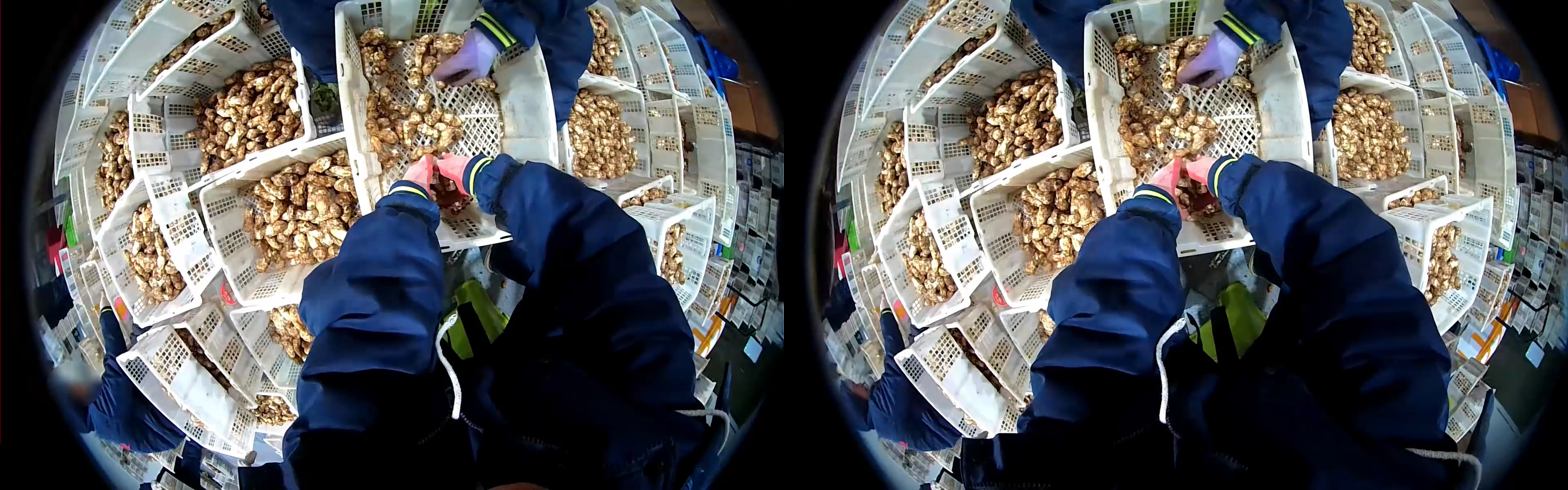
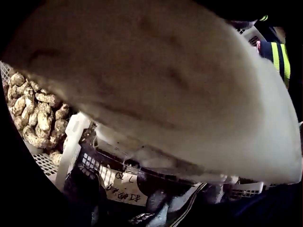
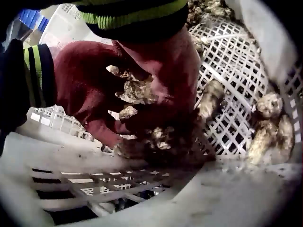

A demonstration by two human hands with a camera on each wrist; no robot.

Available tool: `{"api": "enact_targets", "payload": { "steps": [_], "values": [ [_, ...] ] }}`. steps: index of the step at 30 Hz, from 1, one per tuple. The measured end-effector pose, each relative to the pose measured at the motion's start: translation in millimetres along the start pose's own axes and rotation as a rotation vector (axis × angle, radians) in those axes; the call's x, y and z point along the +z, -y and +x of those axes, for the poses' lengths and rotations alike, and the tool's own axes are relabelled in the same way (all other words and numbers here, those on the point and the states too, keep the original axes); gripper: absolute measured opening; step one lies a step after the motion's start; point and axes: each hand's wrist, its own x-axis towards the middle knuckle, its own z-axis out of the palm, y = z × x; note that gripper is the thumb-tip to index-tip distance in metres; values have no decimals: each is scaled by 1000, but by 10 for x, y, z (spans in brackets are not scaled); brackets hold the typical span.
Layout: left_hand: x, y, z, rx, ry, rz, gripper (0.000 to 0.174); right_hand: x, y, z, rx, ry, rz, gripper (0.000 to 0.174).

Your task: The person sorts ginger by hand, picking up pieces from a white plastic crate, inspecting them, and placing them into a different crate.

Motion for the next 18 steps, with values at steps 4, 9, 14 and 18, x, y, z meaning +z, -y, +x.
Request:
{"api": "enact_targets", "payload": {
  "steps": [4,9,14,18],
  "values": [
    [66,-62,2,-290,-149,-1222,67,-803,653,111,129,-49,230,60],
    [96,-121,28,-220,-248,-1931,41,-1367,890,137,176,-6,180,72],
    [-271,-704,-289,283,-185,-2063,42,-2084,1640,-230,533,-327,1526,64],
    [-396,-1140,-712,438,-184,-2154,47,-2552,2245,-633,330,-761,1385,52]
  ]
}}
